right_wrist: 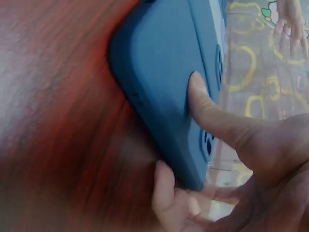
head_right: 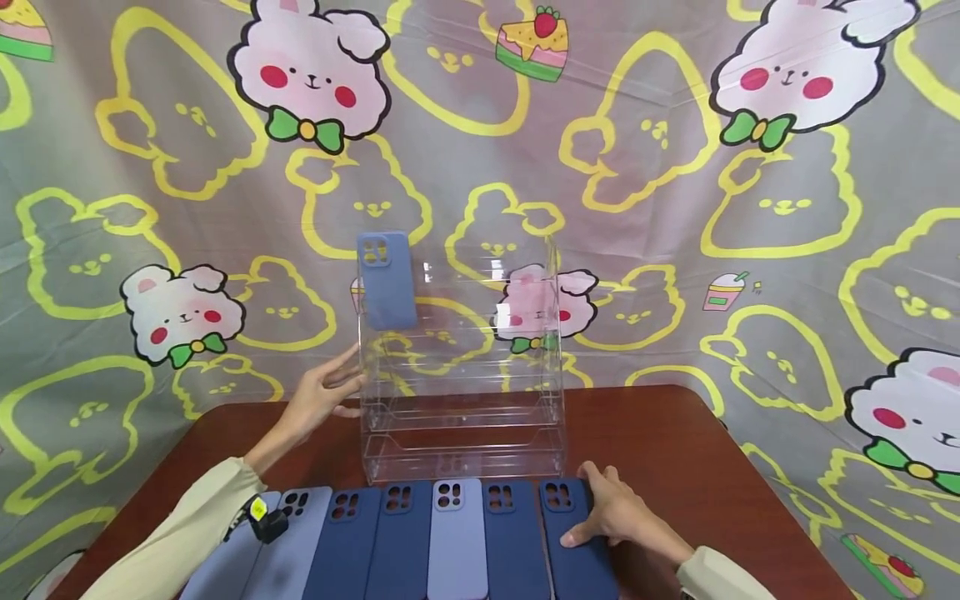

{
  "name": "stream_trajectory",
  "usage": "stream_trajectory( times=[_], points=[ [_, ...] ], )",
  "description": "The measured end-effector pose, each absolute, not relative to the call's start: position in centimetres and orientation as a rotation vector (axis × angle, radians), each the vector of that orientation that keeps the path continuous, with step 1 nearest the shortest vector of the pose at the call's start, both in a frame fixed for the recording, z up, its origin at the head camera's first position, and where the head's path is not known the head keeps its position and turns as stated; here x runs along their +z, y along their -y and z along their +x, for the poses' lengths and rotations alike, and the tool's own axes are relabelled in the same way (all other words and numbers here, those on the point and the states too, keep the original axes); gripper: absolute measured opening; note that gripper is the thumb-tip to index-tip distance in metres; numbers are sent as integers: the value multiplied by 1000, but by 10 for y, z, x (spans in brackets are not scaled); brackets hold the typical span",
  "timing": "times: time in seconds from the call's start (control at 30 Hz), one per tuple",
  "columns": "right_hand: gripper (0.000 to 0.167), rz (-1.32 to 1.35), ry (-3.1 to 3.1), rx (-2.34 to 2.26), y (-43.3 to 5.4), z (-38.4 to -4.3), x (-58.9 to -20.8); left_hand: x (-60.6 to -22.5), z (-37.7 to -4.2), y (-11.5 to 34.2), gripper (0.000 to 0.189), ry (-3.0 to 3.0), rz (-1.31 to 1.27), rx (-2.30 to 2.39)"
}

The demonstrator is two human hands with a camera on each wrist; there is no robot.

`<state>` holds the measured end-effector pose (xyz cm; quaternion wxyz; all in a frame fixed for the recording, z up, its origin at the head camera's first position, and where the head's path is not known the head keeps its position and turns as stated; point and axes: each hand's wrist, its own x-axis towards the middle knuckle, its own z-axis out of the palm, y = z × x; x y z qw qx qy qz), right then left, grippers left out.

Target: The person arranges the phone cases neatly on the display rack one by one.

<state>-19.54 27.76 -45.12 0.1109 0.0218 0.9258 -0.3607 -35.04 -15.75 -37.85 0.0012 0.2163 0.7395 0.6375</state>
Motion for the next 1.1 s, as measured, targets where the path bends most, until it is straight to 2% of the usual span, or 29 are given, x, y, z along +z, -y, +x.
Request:
stream_trajectory(
  times=[0.2,0.37,0.5,0.83,1.1],
  points=[
    [81,173,-2778,-1058,-271,-194,-448,-375,-349,161,64,-2321,695,1996],
    [55,261,-2675,-1276,-282,-194,-448,-372,-350,161,64,-2315,703,1992],
    [43,202,-2540,-1462,-299,-193,-448,-373,-350,159,65,-2301,695,2007],
    [46,-76,-2222,-1702,-333,-194,-443,-377,-348,159,65,-2308,674,1991],
    [54,-165,-2366,-1740,-333,-201,-402,-377,-349,158,65,-2309,678,1999]
  ],
)
